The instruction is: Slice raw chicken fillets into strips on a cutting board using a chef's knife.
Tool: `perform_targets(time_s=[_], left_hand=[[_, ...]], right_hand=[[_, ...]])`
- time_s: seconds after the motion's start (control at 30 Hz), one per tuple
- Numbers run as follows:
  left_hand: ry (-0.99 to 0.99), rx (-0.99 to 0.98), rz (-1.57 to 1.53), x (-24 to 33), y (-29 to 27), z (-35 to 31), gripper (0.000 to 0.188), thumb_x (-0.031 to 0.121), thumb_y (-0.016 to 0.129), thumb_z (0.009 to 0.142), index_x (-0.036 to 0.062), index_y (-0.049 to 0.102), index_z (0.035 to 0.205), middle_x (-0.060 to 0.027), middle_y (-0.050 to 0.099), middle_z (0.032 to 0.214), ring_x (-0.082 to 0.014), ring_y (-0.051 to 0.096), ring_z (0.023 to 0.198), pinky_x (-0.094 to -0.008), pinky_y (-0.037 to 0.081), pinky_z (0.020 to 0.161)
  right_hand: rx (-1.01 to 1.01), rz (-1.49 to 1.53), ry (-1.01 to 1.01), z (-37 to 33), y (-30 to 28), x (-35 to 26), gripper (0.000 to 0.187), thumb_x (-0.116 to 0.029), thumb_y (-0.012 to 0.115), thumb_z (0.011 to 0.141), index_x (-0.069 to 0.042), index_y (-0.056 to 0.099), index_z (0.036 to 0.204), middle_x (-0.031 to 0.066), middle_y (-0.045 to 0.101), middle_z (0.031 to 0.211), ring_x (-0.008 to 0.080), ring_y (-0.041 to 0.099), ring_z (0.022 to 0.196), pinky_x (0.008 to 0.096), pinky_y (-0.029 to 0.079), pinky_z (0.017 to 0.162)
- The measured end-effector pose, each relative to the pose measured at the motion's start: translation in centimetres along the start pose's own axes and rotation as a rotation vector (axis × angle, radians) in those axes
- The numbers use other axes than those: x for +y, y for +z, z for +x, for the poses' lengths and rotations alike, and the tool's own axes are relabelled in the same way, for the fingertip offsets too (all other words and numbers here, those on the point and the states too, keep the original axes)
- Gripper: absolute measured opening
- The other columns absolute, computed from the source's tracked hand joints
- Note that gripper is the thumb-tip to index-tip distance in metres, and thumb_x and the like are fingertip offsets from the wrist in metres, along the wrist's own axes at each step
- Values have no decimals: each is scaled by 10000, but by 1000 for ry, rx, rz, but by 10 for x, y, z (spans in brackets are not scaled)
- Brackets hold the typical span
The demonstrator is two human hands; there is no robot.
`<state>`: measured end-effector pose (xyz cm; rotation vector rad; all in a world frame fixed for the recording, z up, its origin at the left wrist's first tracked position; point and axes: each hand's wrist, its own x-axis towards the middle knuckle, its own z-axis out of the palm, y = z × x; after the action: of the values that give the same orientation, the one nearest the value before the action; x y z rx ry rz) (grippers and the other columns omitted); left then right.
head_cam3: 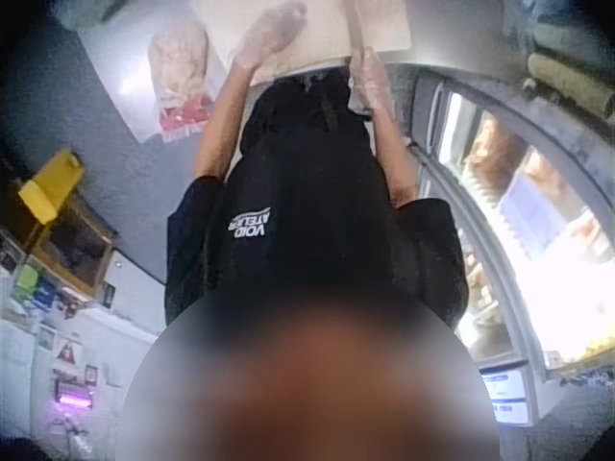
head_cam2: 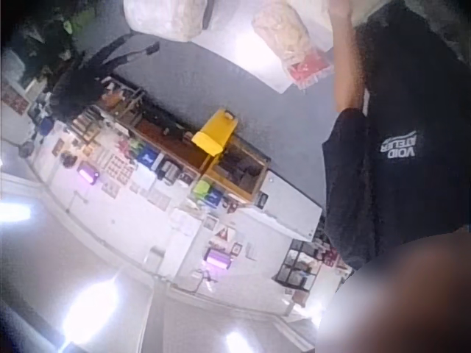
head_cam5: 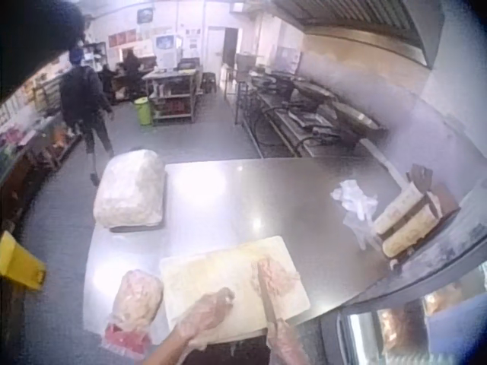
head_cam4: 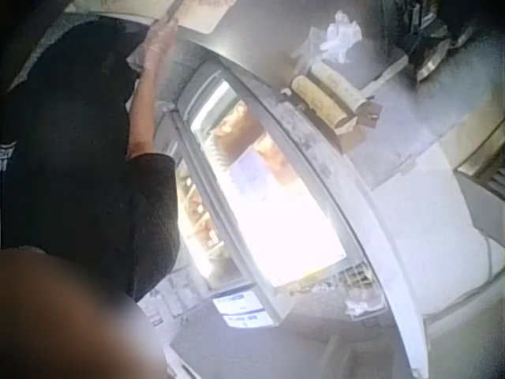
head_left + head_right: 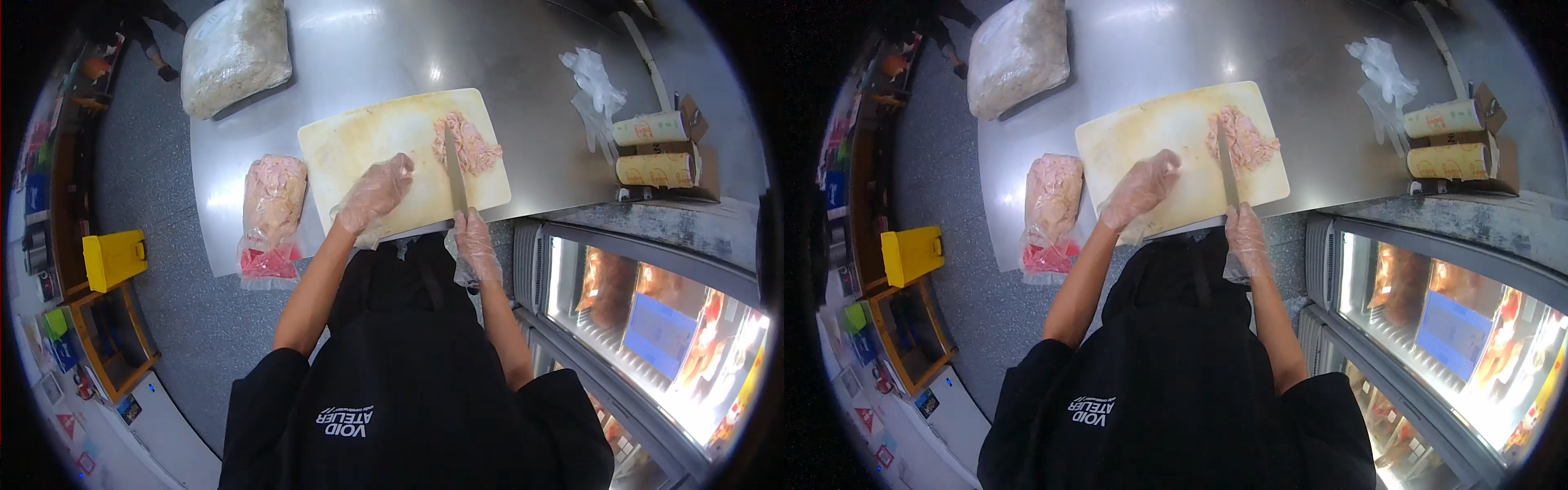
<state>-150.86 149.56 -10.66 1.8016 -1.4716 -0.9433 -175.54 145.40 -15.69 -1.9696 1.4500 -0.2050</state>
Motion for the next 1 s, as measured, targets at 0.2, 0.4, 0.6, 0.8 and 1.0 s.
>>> perform_targets(time_s=[0.2,0.4,0.6,0.8,1.0], left_hand=[[36,158,-596,37,9,-17,277,94,551,912,-11,578,1168,-110,625,841,-207,601,770,-323,491,736],[-80,437,-167,-18,57,-53,216,71,571,868,-1,636,1061,-164,636,883,-307,620,831,-382,492,777],[-37,409,293,-49,77,-52,134,72,526,845,27,620,930,-187,588,849,-362,582,817,-450,482,732],[-54,377,362,-63,81,-55,97,81,513,850,50,587,906,-162,580,862,-320,580,840,-424,487,713],[-116,283,109,-53,88,-61,146,78,505,832,49,602,938,-156,584,876,-317,583,841,-423,490,719]], right_hand=[[22,58,-17,-2,1,9,338,-298,495,970,39,517,989,328,587,870,520,554,866,525,442,738],[66,68,-60,-5,-7,-13,299,-273,493,954,25,514,930,316,598,829,512,574,825,552,456,703],[-99,-38,-123,5,24,-42,261,-230,479,954,29,508,938,308,593,849,497,578,837,538,456,731],[-121,-74,-22,16,15,-21,229,-210,460,957,16,496,972,289,579,850,482,574,826,536,449,749],[-173,-85,-28,4,26,-28,240,-207,452,954,22,513,988,300,585,939,489,564,917,542,447,803]])
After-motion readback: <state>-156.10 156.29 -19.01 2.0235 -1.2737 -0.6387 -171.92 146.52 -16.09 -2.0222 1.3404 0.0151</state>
